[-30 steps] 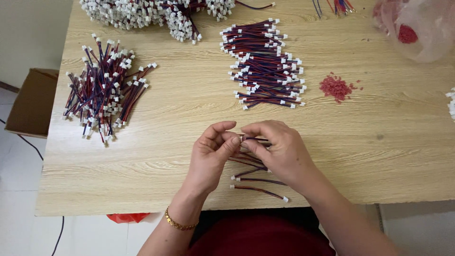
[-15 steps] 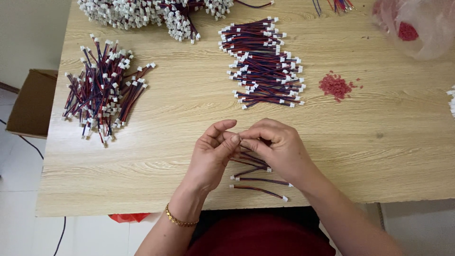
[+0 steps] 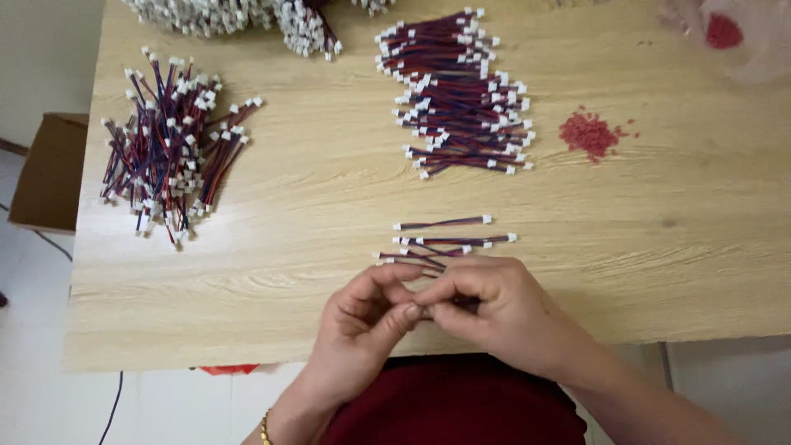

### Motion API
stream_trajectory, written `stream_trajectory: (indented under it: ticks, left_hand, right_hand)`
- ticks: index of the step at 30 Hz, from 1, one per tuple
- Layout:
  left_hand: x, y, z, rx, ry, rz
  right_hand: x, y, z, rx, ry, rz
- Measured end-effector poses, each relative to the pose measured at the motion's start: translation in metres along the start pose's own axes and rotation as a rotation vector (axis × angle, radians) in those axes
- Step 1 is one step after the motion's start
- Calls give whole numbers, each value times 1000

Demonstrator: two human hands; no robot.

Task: Stacking small wire assemblies with white connectors on a wooden workbench

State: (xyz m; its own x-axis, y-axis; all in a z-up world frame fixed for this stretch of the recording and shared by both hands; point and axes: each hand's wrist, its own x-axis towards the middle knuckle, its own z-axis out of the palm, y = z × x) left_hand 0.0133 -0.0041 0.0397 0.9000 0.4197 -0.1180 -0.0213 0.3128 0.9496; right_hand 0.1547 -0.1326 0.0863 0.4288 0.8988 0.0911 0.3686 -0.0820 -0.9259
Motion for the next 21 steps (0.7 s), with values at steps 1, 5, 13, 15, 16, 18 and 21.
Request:
stream_trajectory:
  ticks: [1,5,13,15,16,18,21]
  left_hand:
    - [-10,-2,3,-29,5,-2]
    - [-7,-15,-11,2,62,34]
    - [68,-18,-48,1087,158,352]
    - [81,-23,-47,1146,97,325]
    - [87,-25,-46,1208,40,288]
    - [93,-31,-45,1246,11,277]
    - [99,-32,-45,1265,-30,242]
  right_hand:
    - [-4,-7,-1,-34,-32,-63]
    - [-1,14,15,-49,-41,-70]
    - [0,70,35,-349,25,-26]
    - [0,65,33,-355,38,-47]
    - [-1,63,33,-352,42,-68]
    - [-1,65,30,-366,54,-58]
    - [-2,68,28,-388,76,-56]
